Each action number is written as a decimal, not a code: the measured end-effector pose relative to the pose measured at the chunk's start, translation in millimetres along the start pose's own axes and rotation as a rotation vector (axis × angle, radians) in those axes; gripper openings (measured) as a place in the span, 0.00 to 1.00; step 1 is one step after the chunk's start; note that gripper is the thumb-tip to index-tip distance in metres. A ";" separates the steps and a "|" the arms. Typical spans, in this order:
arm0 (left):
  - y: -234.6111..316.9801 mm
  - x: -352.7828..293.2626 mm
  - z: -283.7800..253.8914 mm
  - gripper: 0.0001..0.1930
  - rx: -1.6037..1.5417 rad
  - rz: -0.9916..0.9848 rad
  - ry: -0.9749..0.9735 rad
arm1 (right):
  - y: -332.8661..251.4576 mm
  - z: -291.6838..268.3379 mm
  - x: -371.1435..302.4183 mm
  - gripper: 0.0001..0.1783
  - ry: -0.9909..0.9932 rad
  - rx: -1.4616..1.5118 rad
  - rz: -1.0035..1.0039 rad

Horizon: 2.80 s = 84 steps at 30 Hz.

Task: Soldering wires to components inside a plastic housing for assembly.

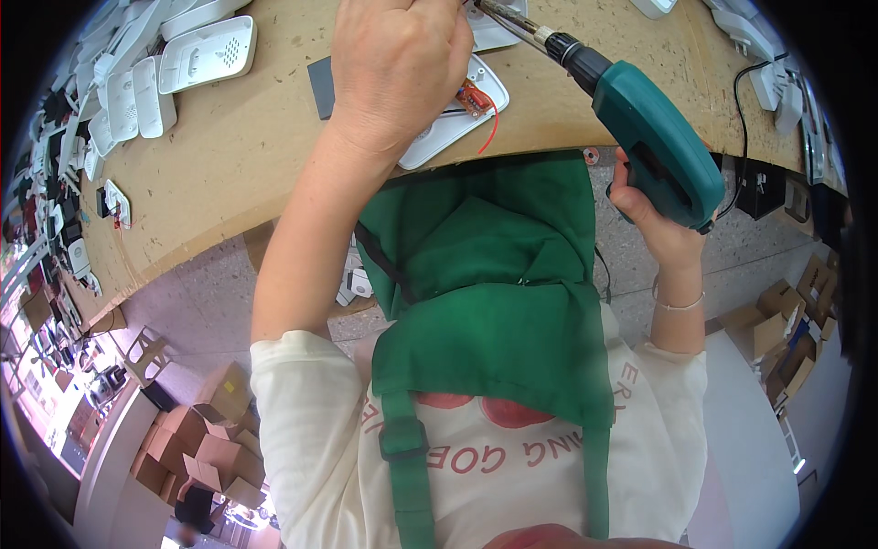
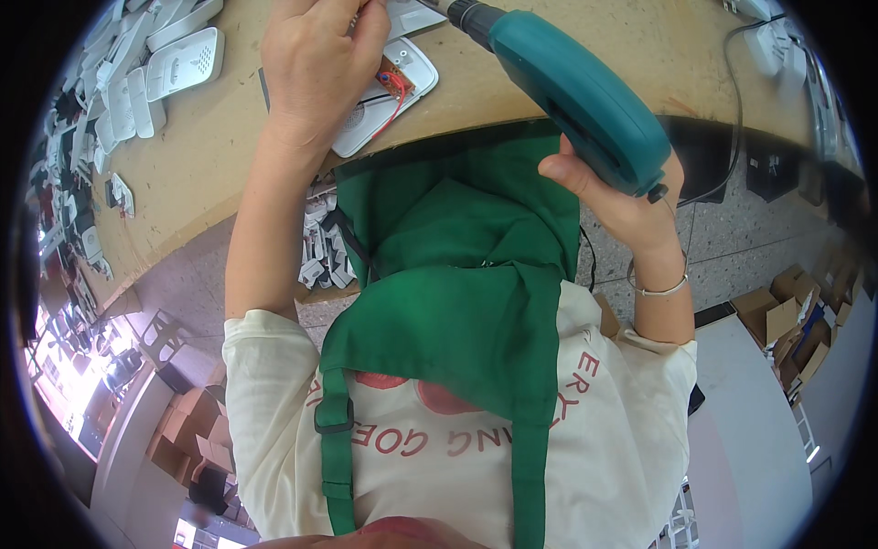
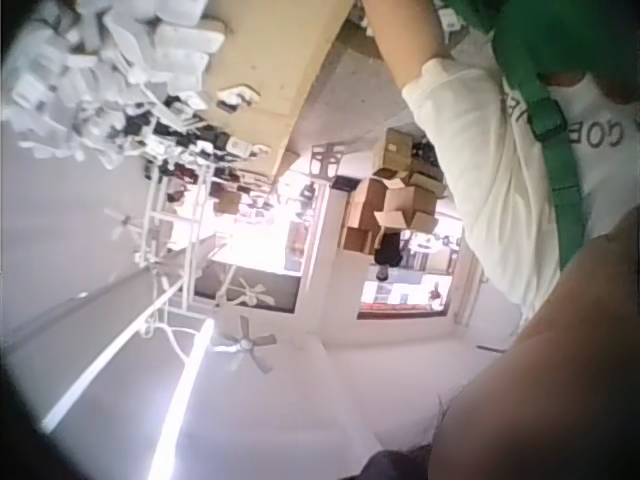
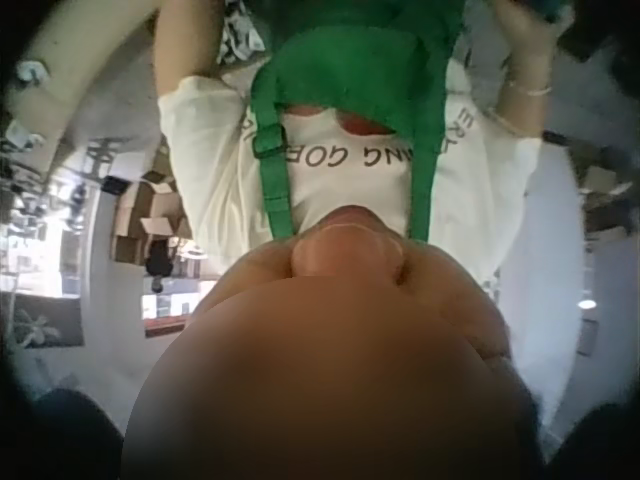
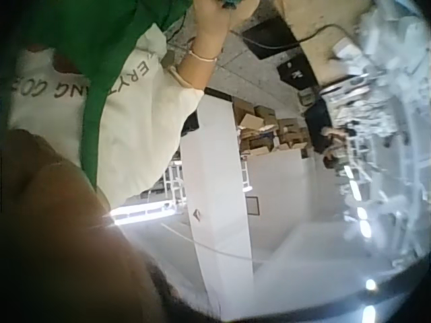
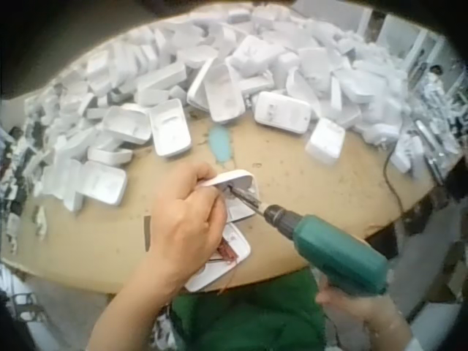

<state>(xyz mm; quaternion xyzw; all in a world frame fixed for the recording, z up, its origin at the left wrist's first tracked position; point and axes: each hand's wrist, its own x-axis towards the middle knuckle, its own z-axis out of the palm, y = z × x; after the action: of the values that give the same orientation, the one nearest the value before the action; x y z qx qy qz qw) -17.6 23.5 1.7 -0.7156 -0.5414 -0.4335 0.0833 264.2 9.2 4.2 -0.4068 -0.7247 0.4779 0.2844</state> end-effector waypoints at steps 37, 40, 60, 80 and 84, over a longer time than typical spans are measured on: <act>-1.9 -2.8 0.8 0.04 0.036 -0.014 -0.005 | -16.3 3.8 6.6 0.22 0.046 0.050 -0.063; 1.2 -1.2 -0.1 0.04 0.016 -0.037 0.003 | -19.0 4.3 5.8 0.20 0.054 0.051 -0.039; -0.8 -1.1 0.3 0.04 0.007 -0.013 0.014 | -11.5 3.9 2.3 0.27 0.035 -0.016 -0.029; -7.2 1.3 -6.6 0.04 0.027 -0.008 0.005 | -20.3 11.6 8.5 0.28 0.024 0.031 -0.043; -6.9 1.2 -6.4 0.04 0.008 -0.019 0.023 | -22.0 16.1 8.0 0.19 0.077 0.068 -0.043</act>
<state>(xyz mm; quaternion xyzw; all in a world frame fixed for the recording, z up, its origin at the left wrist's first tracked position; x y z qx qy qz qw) -26.8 23.2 4.1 -0.7051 -0.5487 -0.4405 0.0882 240.2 4.0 18.6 -0.3992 -0.7051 0.4802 0.3360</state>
